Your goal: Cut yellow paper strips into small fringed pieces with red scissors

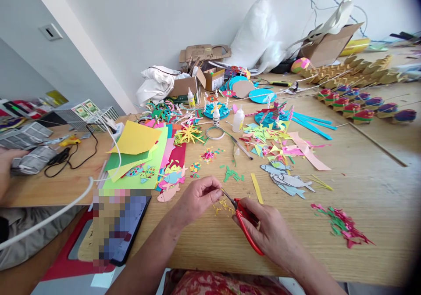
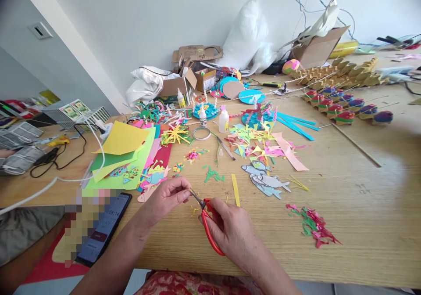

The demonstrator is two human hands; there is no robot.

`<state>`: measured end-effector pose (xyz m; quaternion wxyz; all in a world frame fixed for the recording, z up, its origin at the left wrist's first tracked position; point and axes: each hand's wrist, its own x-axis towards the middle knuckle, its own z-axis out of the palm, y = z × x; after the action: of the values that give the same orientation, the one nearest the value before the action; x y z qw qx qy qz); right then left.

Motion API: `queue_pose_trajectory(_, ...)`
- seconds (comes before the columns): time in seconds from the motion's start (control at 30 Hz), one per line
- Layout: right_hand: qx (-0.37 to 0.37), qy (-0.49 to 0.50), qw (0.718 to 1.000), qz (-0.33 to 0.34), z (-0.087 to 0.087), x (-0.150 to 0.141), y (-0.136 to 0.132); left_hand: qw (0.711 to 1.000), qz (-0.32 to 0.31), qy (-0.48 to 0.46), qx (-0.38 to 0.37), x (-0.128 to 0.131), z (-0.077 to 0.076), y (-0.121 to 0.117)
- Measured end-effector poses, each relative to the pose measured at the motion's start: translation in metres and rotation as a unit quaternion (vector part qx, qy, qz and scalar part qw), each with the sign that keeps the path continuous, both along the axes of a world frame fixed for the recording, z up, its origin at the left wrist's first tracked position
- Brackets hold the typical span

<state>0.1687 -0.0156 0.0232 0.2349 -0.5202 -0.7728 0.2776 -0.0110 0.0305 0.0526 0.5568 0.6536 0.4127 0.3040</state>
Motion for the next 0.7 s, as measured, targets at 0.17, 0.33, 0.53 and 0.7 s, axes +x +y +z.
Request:
queue_pose_trajectory(0.17, 0.004, -0.015, 1.000, 0.005, 0.000, 0.005, -0.001, 1.000, -0.017, 0.016, -0.001, -0.003, 0.003, 0.000)
queue_pose_trajectory(0.33, 0.010, -0.028, 1.000, 0.011, 0.002, 0.006, 0.000, 0.999, -0.021, 0.035, 0.000, -0.004, 0.004, 0.001)
queue_pose_trajectory(0.53, 0.011, -0.038, 0.999, 0.023, 0.001, 0.006, 0.000, 0.997, -0.042, 0.062, 0.009, -0.007, 0.007, 0.001)
queue_pose_trajectory(0.7, 0.021, -0.054, 0.998, 0.023, 0.001, 0.007, -0.001, 0.992, -0.063, 0.105, 0.025, -0.010, 0.011, 0.004)
